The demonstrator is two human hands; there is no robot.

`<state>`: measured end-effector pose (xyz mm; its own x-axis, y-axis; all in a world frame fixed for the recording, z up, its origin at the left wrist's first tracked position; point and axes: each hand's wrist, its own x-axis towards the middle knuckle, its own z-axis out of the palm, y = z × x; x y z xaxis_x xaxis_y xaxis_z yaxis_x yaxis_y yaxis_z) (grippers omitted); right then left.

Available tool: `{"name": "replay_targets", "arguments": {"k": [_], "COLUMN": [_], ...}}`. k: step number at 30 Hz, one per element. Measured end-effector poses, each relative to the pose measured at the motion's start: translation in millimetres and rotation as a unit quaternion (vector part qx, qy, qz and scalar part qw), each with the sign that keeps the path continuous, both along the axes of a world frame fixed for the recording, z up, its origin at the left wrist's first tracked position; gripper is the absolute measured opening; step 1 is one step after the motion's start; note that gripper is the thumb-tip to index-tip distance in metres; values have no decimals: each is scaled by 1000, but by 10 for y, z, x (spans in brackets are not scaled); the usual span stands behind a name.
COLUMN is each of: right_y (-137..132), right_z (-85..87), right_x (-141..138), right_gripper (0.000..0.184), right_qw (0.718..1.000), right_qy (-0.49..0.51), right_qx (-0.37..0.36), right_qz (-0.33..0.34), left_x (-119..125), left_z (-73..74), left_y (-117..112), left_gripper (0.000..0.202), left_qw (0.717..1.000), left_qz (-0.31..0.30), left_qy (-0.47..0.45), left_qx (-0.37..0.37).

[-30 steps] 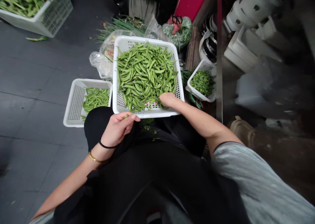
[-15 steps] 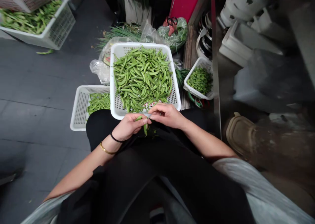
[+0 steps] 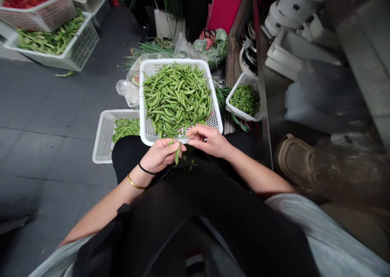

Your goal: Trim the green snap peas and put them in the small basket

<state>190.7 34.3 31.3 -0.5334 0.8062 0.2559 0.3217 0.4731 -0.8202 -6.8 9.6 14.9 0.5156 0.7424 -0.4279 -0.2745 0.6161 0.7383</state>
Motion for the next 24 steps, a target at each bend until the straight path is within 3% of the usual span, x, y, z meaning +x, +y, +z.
{"name": "replay_targets", "arguments": {"k": [3, 7, 11, 14, 19, 21, 24], "right_y": [13, -48, -162, -213, -225, -234, -257], "right_z": [99, 132, 86, 124, 267, 252, 134], "right_x": [-45, -136, -191, -109, 163, 179, 74], "right_gripper": [14, 19, 25, 21, 13, 8, 26], "right_qw": [999, 993, 977, 977, 986, 993, 993], "right_qy": [6, -49, -137, -95, -46, -56, -104], "right_qx": [1, 61, 166, 184, 143, 92, 50], "right_qz": [41, 86, 1, -49, -70, -53, -14], "left_x": [-32, -36, -28, -55, -124, -127, -130], "left_z": [42, 45, -5, -36, -25, 5, 62], "left_y": [-23, -76, -116, -128, -178, -214, -257], "left_gripper": [33, 33, 32, 29, 23, 21, 19], "left_qw": [1000, 999, 1000, 997, 966, 945, 904], "left_qz": [-16, -51, -5, 72, 194, 200, 191], "left_qy": [1, 11, -14, -2, 83, 143, 239], "left_qx": [12, 12, -4, 14, 148, 216, 300]}}
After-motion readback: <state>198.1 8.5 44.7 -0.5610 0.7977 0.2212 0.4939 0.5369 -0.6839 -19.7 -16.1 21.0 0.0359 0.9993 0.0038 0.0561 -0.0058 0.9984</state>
